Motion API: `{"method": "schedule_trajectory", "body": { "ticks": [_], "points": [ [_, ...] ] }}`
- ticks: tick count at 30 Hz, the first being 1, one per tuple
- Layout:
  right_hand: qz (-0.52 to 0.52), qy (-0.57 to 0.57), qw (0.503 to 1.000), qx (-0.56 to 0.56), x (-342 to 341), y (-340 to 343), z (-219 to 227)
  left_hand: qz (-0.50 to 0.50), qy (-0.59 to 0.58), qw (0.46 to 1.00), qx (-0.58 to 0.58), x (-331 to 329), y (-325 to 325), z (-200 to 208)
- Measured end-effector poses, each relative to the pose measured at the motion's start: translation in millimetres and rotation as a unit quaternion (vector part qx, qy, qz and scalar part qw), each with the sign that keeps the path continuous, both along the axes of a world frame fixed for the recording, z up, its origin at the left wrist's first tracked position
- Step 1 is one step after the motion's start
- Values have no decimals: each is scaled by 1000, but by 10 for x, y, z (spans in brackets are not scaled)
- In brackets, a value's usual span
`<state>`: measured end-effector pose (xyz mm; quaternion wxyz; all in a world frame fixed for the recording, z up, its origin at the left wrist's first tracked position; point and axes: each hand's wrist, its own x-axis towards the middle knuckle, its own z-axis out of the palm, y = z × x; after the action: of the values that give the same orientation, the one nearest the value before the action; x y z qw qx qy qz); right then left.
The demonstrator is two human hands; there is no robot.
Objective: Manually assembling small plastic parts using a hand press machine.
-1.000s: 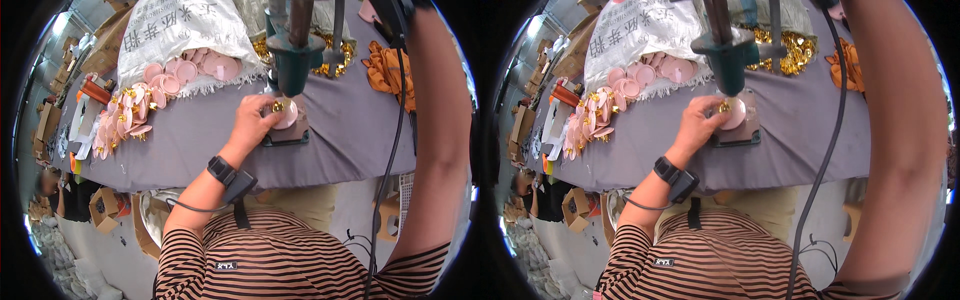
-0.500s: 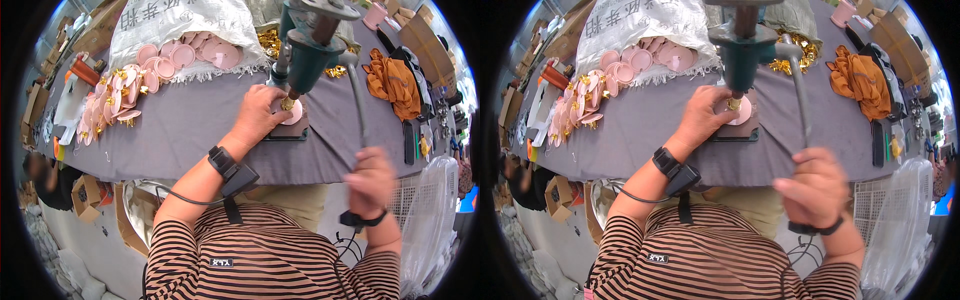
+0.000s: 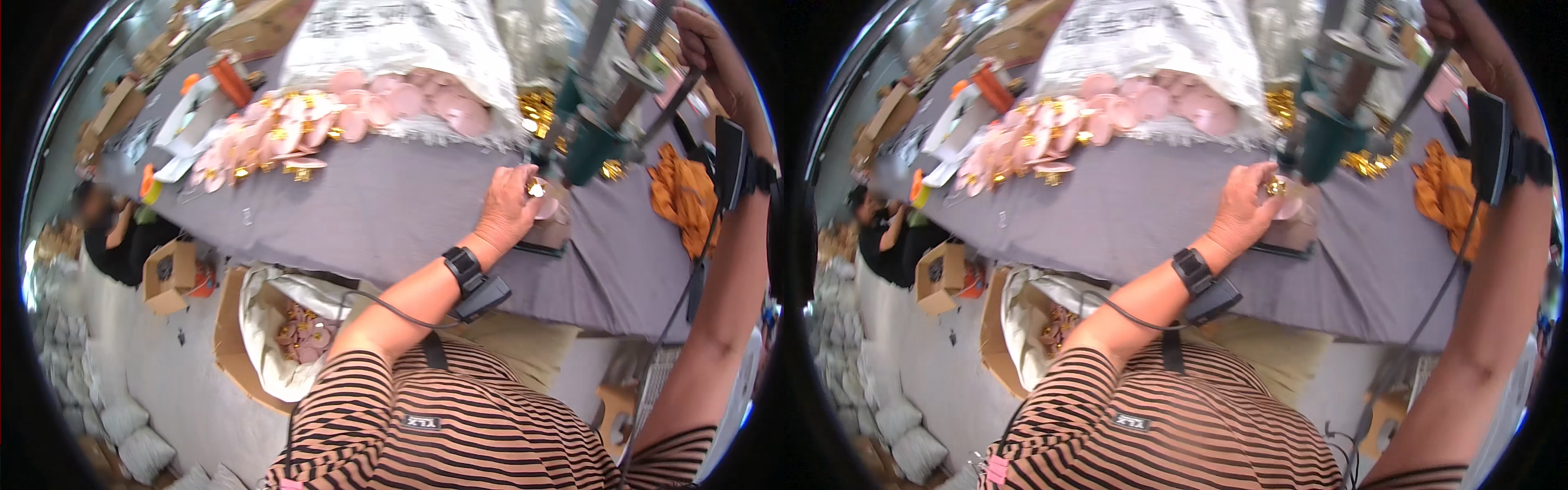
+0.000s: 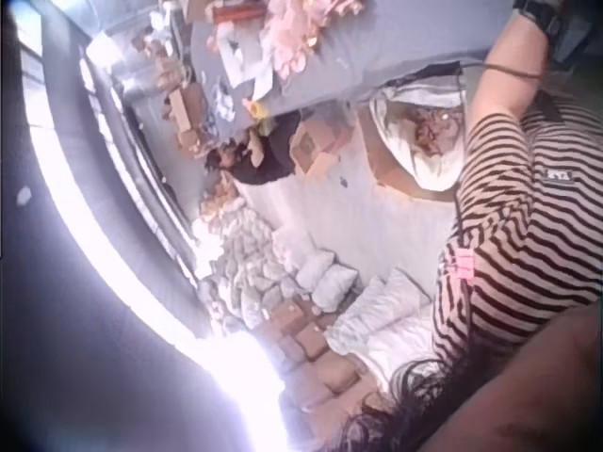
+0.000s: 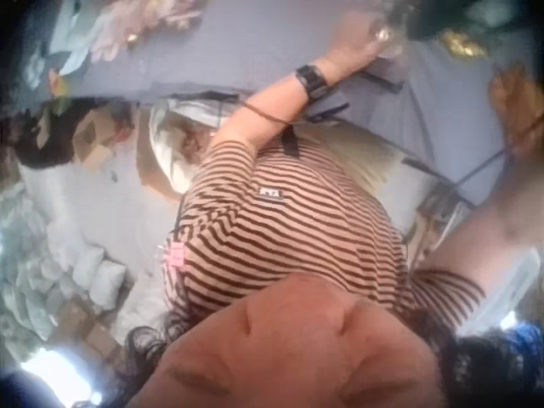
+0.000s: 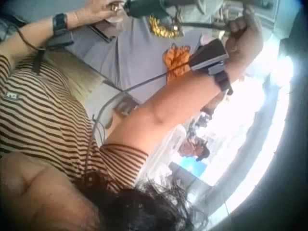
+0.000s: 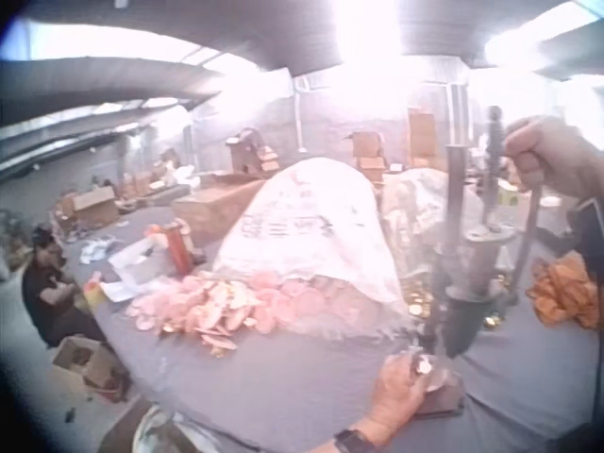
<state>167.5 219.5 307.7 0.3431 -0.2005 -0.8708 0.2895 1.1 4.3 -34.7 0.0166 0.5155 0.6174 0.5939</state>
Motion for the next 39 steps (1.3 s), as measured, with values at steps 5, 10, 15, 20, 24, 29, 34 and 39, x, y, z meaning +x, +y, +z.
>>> {"method": "schedule_trajectory", "body": {
  "ticks": [5,10,15,20,24,29,34,39],
  "points": [
    [60,1,983,-172,-572,-264,135,48,75,994,-69,-878,-1029,-48],
    [38,23,979,-196,-585,-434,111,33,226,959,-167,-1584,-1897,224],
    [-33,-11,998,-45,-158,450,-102,227,517,762,-317,-2446,-2071,412],
    [-50,79,986,-138,-623,-769,32,195,509,791,-277,-2667,-1959,373],
    [14,92,991,-95,-479,-496,-28,-3,-57,982,-182,-1650,-1253,725],
    [14,78,987,-142,-474,-593,34,-251,-368,872,-201,-528,-522,465],
    [25,56,988,-139,-618,-564,-13,-90,-147,962,-212,-231,-337,311],
    [43,13,973,-226,-699,-160,32,-75,-85,980,-161,-99,-131,256]
  ]
}}
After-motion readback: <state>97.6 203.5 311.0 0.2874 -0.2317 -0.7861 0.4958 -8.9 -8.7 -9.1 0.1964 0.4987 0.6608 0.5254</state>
